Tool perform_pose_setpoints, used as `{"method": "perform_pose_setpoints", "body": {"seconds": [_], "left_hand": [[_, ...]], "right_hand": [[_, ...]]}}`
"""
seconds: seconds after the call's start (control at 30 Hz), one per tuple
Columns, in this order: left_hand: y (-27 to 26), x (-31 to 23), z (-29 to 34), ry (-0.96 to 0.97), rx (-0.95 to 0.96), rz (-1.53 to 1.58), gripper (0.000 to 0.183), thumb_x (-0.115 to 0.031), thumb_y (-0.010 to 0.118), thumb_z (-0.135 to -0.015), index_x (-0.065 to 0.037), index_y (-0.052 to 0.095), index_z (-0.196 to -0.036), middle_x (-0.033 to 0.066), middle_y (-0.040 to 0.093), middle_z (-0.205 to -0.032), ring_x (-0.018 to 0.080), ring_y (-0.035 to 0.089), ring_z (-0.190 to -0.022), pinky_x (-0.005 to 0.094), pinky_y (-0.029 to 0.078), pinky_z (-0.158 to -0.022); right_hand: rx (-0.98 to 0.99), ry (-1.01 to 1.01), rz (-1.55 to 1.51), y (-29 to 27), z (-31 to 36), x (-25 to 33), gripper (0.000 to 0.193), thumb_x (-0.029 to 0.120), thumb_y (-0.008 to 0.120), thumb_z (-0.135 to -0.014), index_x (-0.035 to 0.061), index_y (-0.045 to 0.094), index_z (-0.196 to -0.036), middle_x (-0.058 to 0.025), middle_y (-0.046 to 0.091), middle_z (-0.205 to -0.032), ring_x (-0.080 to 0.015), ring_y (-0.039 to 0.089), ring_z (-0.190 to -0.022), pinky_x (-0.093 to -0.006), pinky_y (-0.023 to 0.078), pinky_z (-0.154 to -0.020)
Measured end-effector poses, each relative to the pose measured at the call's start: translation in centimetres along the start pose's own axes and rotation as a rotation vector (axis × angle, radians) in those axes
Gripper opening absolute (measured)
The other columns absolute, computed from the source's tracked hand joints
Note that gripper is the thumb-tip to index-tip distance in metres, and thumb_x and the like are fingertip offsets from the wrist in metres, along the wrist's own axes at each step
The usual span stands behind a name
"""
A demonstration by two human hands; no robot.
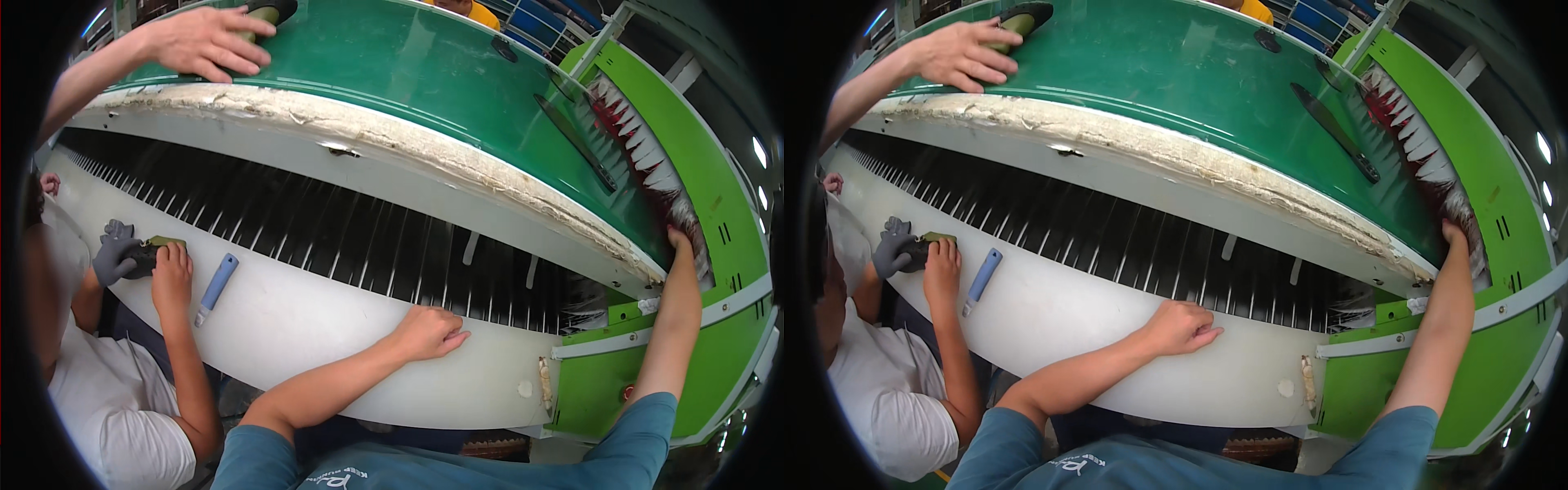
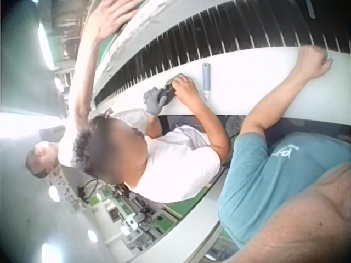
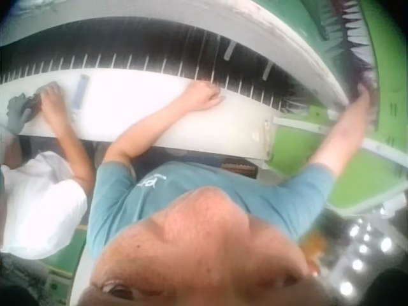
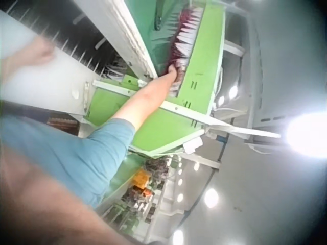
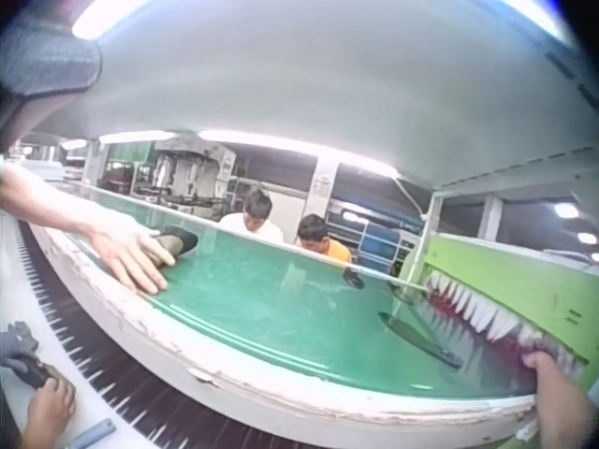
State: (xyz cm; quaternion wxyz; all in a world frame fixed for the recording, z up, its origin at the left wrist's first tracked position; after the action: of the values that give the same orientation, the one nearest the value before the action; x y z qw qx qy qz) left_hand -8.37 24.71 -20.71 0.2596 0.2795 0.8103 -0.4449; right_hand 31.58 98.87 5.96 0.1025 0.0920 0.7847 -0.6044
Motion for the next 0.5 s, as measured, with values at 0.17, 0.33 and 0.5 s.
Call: {"method": "perform_pose_setpoints", "body": {"seconds": [0.17,0.33,0.5], "left_hand": [[0.2,0.5,0.1,-0.011,-0.013,-0.015,0.039,-0.029,0.076,-0.095,-0.008,0.061,-0.066,0.0068,0.063,-0.064,0.0305,0.067,-0.065,0.0448,0.054,-0.059],[1.4,-1.0,-0.2,0.1,-0.043,0.056,0.037,-0.029,0.077,-0.094,-0.008,0.063,-0.067,0.0068,0.064,-0.064,0.0304,0.068,-0.065,0.0442,0.053,-0.058],[-0.6,-0.3,0.2,-0.007,-0.029,-0.021,0.034,-0.025,0.077,-0.093,-0.006,0.062,-0.068,0.0107,0.066,-0.068,0.0344,0.069,-0.07,0.0475,0.054,-0.062]], "right_hand": [[0.078,-0.029,0.064,3.5,0.0,2.8,0.08,0.066,0.056,-0.102,0.0038,0.061,-0.153,-0.0295,0.049,-0.164,-0.0415,0.043,-0.156,-0.0458,0.032,-0.13],[0.024,-0.092,0.125,-4.5,0.7,-2.5,0.081,0.067,0.052,-0.103,0.0074,0.058,-0.158,-0.0271,0.043,-0.169,-0.0427,0.038,-0.159,-0.0459,0.028,-0.132],[-0.073,-0.607,-0.574,-14.8,19.9,21.2,0.053,0.048,0.079,-0.09,0.0004,0.08,-0.113,-0.0203,0.081,-0.1,-0.0297,0.078,-0.095,-0.042,0.059,-0.089]]}}
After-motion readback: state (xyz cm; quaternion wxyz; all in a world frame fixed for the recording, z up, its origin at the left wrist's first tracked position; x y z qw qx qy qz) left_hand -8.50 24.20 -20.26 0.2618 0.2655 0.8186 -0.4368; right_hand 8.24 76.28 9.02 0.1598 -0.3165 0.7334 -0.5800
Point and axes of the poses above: each hand's wrist, its own z-axis away from the middle knuckle, its own y-axis out of the palm, x = y × z, the point moved 6 cm from there along -z, towards the middle knuckle
